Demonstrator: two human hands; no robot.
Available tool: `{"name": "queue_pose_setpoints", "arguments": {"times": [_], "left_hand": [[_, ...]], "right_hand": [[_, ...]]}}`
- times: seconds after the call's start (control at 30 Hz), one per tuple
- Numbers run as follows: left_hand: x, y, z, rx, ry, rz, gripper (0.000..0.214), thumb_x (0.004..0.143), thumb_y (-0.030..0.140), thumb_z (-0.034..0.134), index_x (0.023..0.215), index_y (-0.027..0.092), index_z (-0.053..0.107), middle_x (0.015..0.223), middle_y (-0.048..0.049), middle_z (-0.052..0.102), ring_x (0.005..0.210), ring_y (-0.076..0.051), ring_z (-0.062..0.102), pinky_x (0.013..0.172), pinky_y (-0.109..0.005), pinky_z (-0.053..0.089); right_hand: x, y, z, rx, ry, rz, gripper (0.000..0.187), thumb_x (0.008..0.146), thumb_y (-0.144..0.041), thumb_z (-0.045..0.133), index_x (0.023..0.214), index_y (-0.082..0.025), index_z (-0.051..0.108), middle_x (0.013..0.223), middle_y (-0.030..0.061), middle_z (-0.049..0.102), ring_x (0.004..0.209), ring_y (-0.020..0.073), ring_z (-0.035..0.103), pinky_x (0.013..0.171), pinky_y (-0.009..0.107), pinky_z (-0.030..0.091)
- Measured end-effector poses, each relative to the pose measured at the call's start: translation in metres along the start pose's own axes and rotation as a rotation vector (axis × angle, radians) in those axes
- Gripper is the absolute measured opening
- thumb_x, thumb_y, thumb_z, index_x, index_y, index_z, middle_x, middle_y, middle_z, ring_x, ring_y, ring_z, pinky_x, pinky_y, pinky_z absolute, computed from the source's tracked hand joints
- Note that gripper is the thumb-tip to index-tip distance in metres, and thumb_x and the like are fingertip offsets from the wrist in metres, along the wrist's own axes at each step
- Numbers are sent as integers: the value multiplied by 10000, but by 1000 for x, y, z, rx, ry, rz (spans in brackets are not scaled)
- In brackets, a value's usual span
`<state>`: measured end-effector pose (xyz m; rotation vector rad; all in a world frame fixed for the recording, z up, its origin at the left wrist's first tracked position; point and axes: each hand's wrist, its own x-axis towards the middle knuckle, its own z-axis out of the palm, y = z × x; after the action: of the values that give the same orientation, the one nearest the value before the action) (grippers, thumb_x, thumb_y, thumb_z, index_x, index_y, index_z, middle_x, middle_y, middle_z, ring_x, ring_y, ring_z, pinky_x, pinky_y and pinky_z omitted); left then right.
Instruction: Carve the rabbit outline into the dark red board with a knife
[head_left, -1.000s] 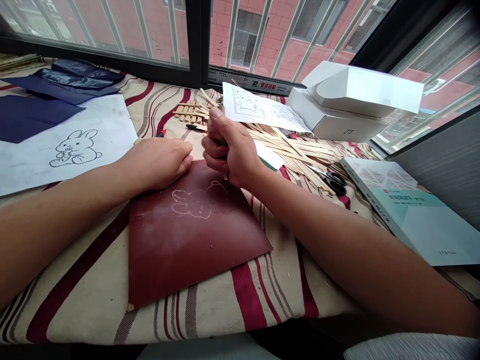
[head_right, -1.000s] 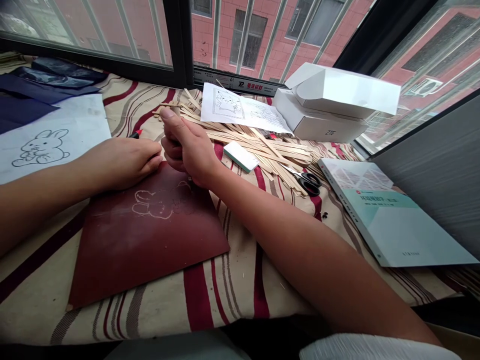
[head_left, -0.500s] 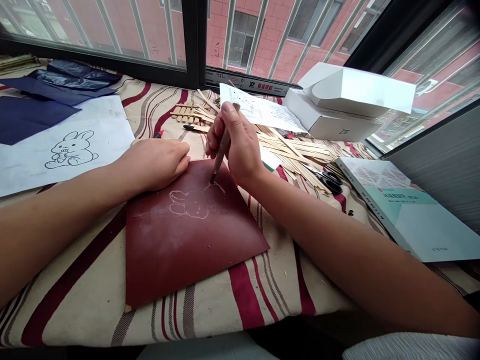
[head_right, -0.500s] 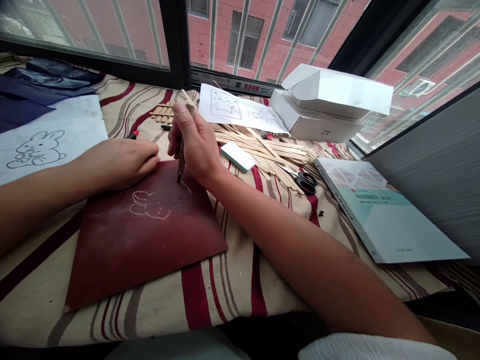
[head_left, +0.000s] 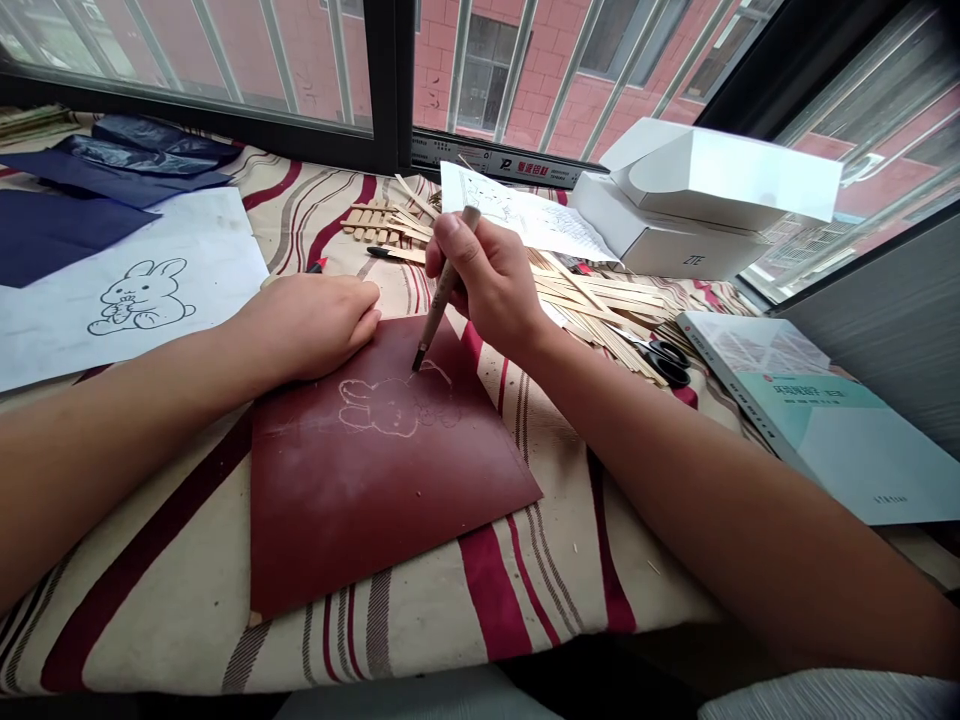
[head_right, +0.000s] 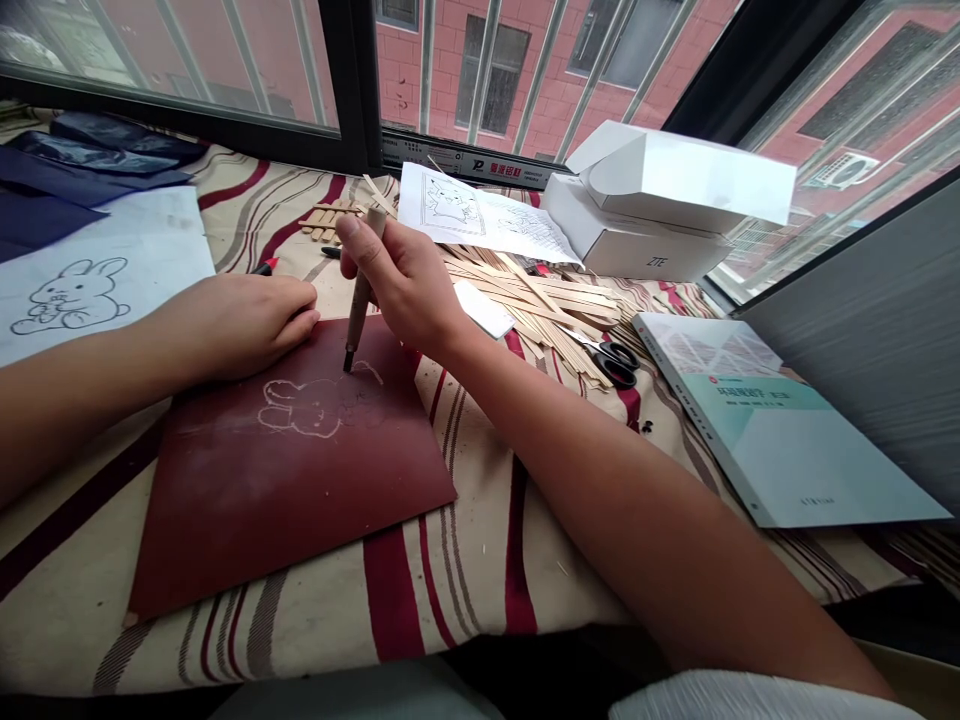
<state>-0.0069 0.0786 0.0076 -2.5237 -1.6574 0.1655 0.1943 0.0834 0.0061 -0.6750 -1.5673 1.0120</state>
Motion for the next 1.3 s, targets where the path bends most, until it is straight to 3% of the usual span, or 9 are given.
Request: {"name": "queue_pose_setpoints", "arguments": {"times": [0.2, 0.33, 0.47, 0.77, 0.9, 1.07, 1.3], "left_hand": [[0, 0, 0, -68, 27, -20, 387, 979, 479, 362, 958, 259, 679, 1009, -150, 781, 979, -372, 744, 754, -482, 485], [0, 2, -2, -5, -8, -21, 427, 985, 432, 302, 1002, 243, 685, 1050, -168, 775, 1000, -389, 744, 750, -504, 486], [0, 2, -1, 6, -13, -14, 408, 987, 434, 297, 982, 246, 658, 1041, -165, 767, 1001, -384, 744, 736, -489, 461], [0, -2, 2, -100, 36, -28, 357, 950, 476, 374, 927, 261, 658, 1033, -153, 779, 982, -379, 738, 776, -482, 460], [0, 0, 1, -38, 8, -12, 442, 965, 445, 295, 1007, 233, 681, 1060, -180, 771, 999, -408, 736, 754, -492, 459], [-1, 1, -1, -2, -7, -7, 464, 978, 431, 280, 1042, 214, 685, 1085, -180, 776, 999, -394, 739, 744, -471, 461], [-1, 1, -1, 7, -8, -9, 447, 984, 421, 289, 1046, 215, 681, 1088, -172, 778, 1006, -382, 738, 741, -457, 453]], "right_hand": [[0, 4, -2, -2, -20, -13, 468, 1084, -478, 628, 707, -203, 596, 610, -34, 451, 561, 87, 448, 494, 201, 345], [3, -1, -2, 19, -22, 84, 433, 1111, -261, 577, 684, -191, 578, 573, -57, 470, 481, 58, 447, 478, 183, 379], [4, -2, -4, 51, -43, 87, 458, 1103, -71, 444, 682, -187, 580, 546, -62, 520, 422, 45, 483, 454, 172, 388], [5, 6, -10, 30, -98, 76, 441, 1090, -91, 358, 717, -203, 565, 472, -61, 538, 355, 66, 483, 366, 187, 307], [8, 14, -11, 35, -145, 34, 360, 1083, -133, 386, 770, -200, 549, 497, -71, 534, 364, 64, 482, 372, 179, 329], [13, 29, -16, 31, -243, -70, 251, 1064, -319, 476, 844, -207, 522, 567, -66, 552, 396, 71, 502, 399, 196, 395], [12, 28, -17, -27, -213, -116, 228, 1057, -319, 431, 863, -220, 500, 578, -67, 534, 409, 72, 479, 416, 205, 400]]}}
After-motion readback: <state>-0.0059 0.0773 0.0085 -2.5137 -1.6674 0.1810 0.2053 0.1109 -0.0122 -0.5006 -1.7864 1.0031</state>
